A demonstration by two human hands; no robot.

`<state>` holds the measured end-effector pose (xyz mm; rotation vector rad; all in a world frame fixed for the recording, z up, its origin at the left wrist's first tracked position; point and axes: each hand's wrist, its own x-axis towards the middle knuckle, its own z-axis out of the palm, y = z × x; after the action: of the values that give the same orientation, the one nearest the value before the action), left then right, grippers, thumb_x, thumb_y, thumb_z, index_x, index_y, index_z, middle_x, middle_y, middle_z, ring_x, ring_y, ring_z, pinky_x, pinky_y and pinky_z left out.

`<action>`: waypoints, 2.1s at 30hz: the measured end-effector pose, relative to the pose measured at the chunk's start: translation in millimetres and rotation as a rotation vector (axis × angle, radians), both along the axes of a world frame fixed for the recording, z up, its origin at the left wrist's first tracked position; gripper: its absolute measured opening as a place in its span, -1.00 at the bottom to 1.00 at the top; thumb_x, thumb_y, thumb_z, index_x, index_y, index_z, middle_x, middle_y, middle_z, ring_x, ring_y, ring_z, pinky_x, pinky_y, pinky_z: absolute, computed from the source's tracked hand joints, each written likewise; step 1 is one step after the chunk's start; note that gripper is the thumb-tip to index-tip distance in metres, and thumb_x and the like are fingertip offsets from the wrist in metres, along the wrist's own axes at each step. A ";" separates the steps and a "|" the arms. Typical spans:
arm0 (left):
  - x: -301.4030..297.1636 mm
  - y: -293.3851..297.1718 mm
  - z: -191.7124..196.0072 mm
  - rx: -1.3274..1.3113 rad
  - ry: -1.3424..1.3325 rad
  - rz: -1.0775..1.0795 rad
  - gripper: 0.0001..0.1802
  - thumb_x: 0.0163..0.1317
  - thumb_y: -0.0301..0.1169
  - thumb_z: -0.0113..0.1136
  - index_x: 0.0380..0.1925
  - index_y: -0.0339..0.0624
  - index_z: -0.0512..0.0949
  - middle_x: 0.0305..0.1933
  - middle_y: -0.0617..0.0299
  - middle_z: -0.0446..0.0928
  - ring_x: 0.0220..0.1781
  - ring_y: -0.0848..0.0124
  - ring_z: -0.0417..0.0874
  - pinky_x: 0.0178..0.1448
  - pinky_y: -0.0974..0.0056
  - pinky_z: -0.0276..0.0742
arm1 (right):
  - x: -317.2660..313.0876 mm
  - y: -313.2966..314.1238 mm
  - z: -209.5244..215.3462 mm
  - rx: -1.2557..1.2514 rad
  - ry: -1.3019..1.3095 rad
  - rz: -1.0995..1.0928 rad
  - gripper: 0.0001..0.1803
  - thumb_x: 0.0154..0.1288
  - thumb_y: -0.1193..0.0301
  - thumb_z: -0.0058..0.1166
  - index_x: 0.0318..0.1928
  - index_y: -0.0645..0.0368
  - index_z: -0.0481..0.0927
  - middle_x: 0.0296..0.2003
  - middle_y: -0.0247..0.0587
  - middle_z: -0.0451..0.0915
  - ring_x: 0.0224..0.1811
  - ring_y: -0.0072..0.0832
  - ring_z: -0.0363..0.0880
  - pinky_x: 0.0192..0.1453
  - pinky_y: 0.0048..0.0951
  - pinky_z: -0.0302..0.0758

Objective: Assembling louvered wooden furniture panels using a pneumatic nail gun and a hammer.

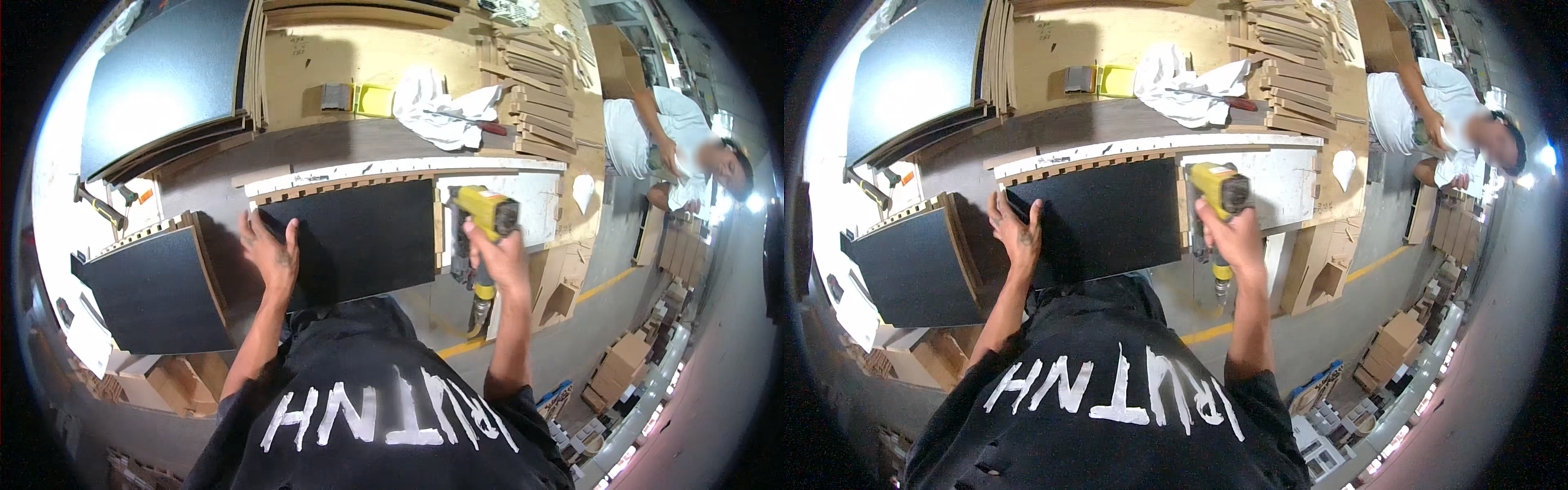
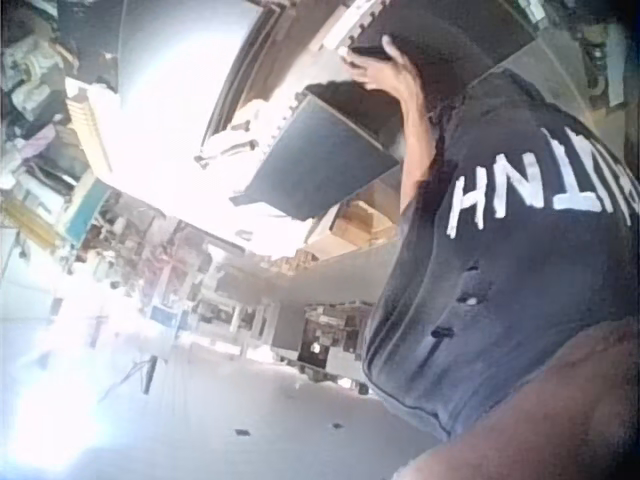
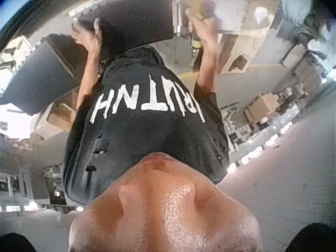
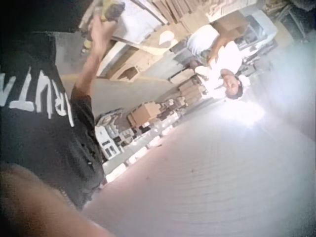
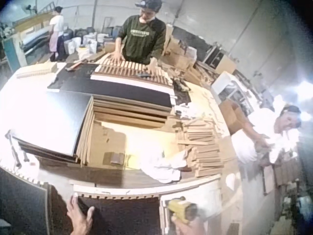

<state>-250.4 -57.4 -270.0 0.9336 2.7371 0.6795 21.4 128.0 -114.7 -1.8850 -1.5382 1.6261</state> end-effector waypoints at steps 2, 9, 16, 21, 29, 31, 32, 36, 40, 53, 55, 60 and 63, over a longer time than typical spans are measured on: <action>-0.9 -0.3 -13.1 0.023 -0.160 -0.001 -0.17 0.22 -0.07 0.32 0.29 -0.43 0.25 0.37 -0.23 0.19 0.38 -0.13 0.25 0.43 -0.07 0.16 | -10.1 -3.7 -26.8 -0.040 -0.025 0.007 -0.77 0.34 0.32 0.19 -0.16 0.25 0.60 -0.65 -0.44 0.47 -0.69 -0.66 0.40 -0.60 -0.54 0.34; -8.7 6.3 -7.3 0.082 -0.351 0.186 -0.26 0.08 -0.25 0.47 0.18 -0.42 0.38 0.36 -0.11 0.27 0.33 0.01 0.35 0.36 0.11 0.29 | -36.6 -1.5 -57.9 -0.119 -0.097 0.002 -0.82 0.36 0.41 0.15 -0.09 0.22 0.56 -0.64 -0.41 0.44 -0.69 -0.65 0.39 -0.63 -0.52 0.35; -15.1 0.6 -16.9 0.060 -0.426 0.176 -0.15 0.10 0.01 0.42 0.25 -0.29 0.34 0.30 -0.03 0.33 0.33 0.04 0.36 0.38 0.08 0.29 | -46.5 6.5 -55.1 -0.102 -0.106 -0.041 -0.80 0.36 0.38 0.13 -0.21 0.30 0.58 -0.65 -0.39 0.47 -0.71 -0.64 0.39 -0.64 -0.50 0.32; -17.1 0.2 -16.7 0.074 -0.453 0.188 -0.14 0.09 -0.02 0.44 0.27 -0.26 0.31 0.30 -0.05 0.31 0.35 0.04 0.33 0.43 0.04 0.23 | -58.5 12.1 -46.4 -0.183 -0.228 -0.019 -0.80 0.35 0.39 0.13 -0.19 0.31 0.58 -0.65 -0.39 0.47 -0.71 -0.64 0.39 -0.63 -0.49 0.31; -18.1 0.1 -14.6 0.038 -0.481 0.168 -0.16 0.13 -0.04 0.41 0.27 -0.26 0.29 0.33 -0.04 0.26 0.39 0.05 0.28 0.45 0.01 0.22 | -69.4 -2.8 -44.8 -0.088 -0.073 -0.015 -0.81 0.36 0.40 0.13 -0.16 0.30 0.57 -0.63 -0.39 0.48 -0.70 -0.65 0.40 -0.63 -0.50 0.34; -18.9 -0.7 -15.9 0.029 -0.484 0.173 -0.17 0.14 -0.05 0.41 0.27 -0.27 0.28 0.33 -0.03 0.26 0.40 0.05 0.27 0.45 0.02 0.23 | -73.5 -3.8 -47.4 -0.144 -0.125 0.006 -0.81 0.37 0.41 0.12 -0.14 0.30 0.57 -0.62 -0.41 0.48 -0.70 -0.66 0.39 -0.63 -0.51 0.34; -19.3 -1.9 -16.1 0.022 -0.474 0.168 -0.17 0.14 -0.05 0.41 0.27 -0.26 0.28 0.34 -0.03 0.25 0.40 0.05 0.27 0.45 0.01 0.22 | -75.9 -4.7 -49.0 -0.141 -0.153 -0.005 -0.82 0.37 0.42 0.12 -0.14 0.29 0.57 -0.62 -0.41 0.47 -0.70 -0.66 0.39 -0.63 -0.51 0.33; -19.9 -0.2 -15.8 0.069 -0.492 0.152 -0.20 0.14 -0.06 0.41 0.26 -0.24 0.29 0.35 0.00 0.23 0.41 0.05 0.26 0.47 -0.02 0.21 | -77.1 -0.7 -50.9 -0.154 -0.118 -0.014 -0.83 0.37 0.43 0.12 -0.14 0.29 0.57 -0.63 -0.40 0.48 -0.70 -0.66 0.39 -0.63 -0.53 0.33; -17.5 6.2 -11.0 0.122 -0.425 0.167 -0.38 0.09 -0.28 0.47 0.05 -0.38 0.40 0.28 -0.03 0.31 0.27 0.10 0.38 0.34 0.13 0.28 | -79.6 -1.9 -51.0 -0.142 -0.130 -0.001 -0.83 0.36 0.44 0.12 -0.14 0.30 0.57 -0.63 -0.40 0.48 -0.71 -0.66 0.39 -0.63 -0.53 0.33; -19.6 1.0 -12.4 0.071 -0.476 0.157 -0.27 0.15 -0.14 0.42 0.19 -0.29 0.34 0.36 -0.02 0.23 0.39 0.07 0.28 0.44 0.03 0.22 | -96.0 -15.6 -48.1 -0.172 -0.204 0.011 -0.83 0.31 0.38 0.19 -0.30 0.26 0.58 -0.63 -0.42 0.51 -0.67 -0.67 0.45 -0.58 -0.52 0.37; -21.0 2.6 -12.4 0.080 -0.477 0.155 -0.29 0.15 -0.15 0.42 0.17 -0.30 0.35 0.35 -0.02 0.24 0.38 0.07 0.28 0.44 0.04 0.22 | -98.1 -14.8 -51.4 -0.182 -0.189 0.037 -0.83 0.31 0.38 0.18 -0.30 0.26 0.58 -0.61 -0.40 0.53 -0.67 -0.67 0.46 -0.57 -0.51 0.38; -21.0 3.9 -10.9 0.079 -0.465 0.142 -0.32 0.14 -0.18 0.43 0.13 -0.33 0.37 0.34 -0.02 0.26 0.37 0.08 0.29 0.42 0.06 0.23 | -102.0 -18.3 -53.3 -0.103 -0.188 0.094 -0.82 0.31 0.39 0.16 -0.32 0.28 0.58 -0.60 -0.38 0.54 -0.68 -0.66 0.45 -0.57 -0.49 0.38; -20.7 0.8 -14.2 0.135 -0.475 0.155 -0.33 0.14 -0.19 0.43 0.12 -0.33 0.37 0.34 -0.02 0.26 0.37 0.09 0.29 0.41 0.07 0.23 | -104.2 -14.7 -48.3 -0.099 -0.213 0.141 -0.81 0.31 0.39 0.15 -0.32 0.29 0.58 -0.61 -0.37 0.54 -0.67 -0.65 0.46 -0.55 -0.47 0.38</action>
<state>-271.1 -56.6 -284.2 0.4996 2.3742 0.9792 -82.9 113.2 -163.0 -2.1048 -1.7396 1.6307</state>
